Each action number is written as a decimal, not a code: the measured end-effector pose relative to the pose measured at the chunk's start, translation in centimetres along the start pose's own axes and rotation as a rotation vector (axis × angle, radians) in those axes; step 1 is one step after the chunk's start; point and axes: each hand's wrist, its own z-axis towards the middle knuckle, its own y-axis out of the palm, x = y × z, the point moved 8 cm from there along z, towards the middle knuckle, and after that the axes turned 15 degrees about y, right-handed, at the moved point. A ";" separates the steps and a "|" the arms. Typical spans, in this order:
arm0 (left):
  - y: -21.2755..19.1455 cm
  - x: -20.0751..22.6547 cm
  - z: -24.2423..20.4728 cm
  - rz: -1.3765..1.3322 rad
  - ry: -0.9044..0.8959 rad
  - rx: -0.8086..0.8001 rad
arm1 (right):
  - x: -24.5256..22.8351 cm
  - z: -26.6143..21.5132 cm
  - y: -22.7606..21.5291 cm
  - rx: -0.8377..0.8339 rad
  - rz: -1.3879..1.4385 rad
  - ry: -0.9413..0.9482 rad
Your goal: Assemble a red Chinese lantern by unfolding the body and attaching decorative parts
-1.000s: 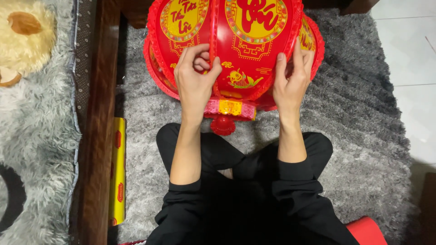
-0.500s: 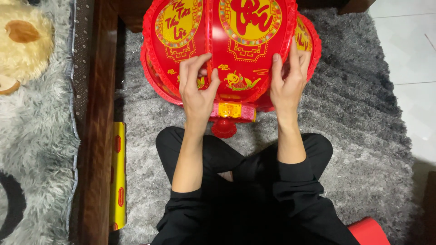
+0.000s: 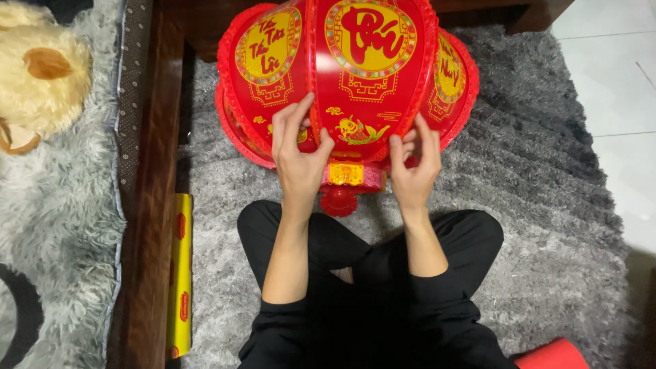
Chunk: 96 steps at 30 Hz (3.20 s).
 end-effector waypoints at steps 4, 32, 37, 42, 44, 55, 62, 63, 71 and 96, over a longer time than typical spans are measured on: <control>-0.1 -0.3 -0.2 -0.024 -0.047 0.017 | -0.2 -0.8 0.1 0.029 0.023 -0.016; 1.0 -0.7 -4.6 0.069 -0.017 0.100 | -1.1 0.7 0.8 0.058 0.008 -0.003; 2.0 -1.3 -6.6 0.101 0.009 0.105 | -0.5 0.9 0.6 0.047 0.016 0.006; 1.8 -0.4 -6.7 0.124 0.102 0.128 | 0.5 0.4 0.4 0.054 0.063 0.042; 2.2 -0.3 -6.0 0.140 0.120 0.113 | 0.3 0.8 0.6 0.042 0.081 0.046; -1.2 -6.6 -7.9 0.428 0.046 0.230 | 4.2 5.9 0.9 -0.040 0.176 0.146; -1.5 -11.0 -5.2 0.167 -0.228 0.180 | 1.9 8.7 3.8 -0.213 0.105 0.035; -1.2 -11.3 -4.7 0.172 -0.210 0.145 | 1.9 8.7 4.1 -0.267 0.128 0.035; 0.5 -15.4 -7.8 0.205 0.017 0.151 | 11.2 4.4 7.3 -0.176 -0.059 -0.083; 1.9 -16.1 -4.4 0.333 -0.086 0.050 | 10.9 6.1 7.1 0.135 -0.315 -0.103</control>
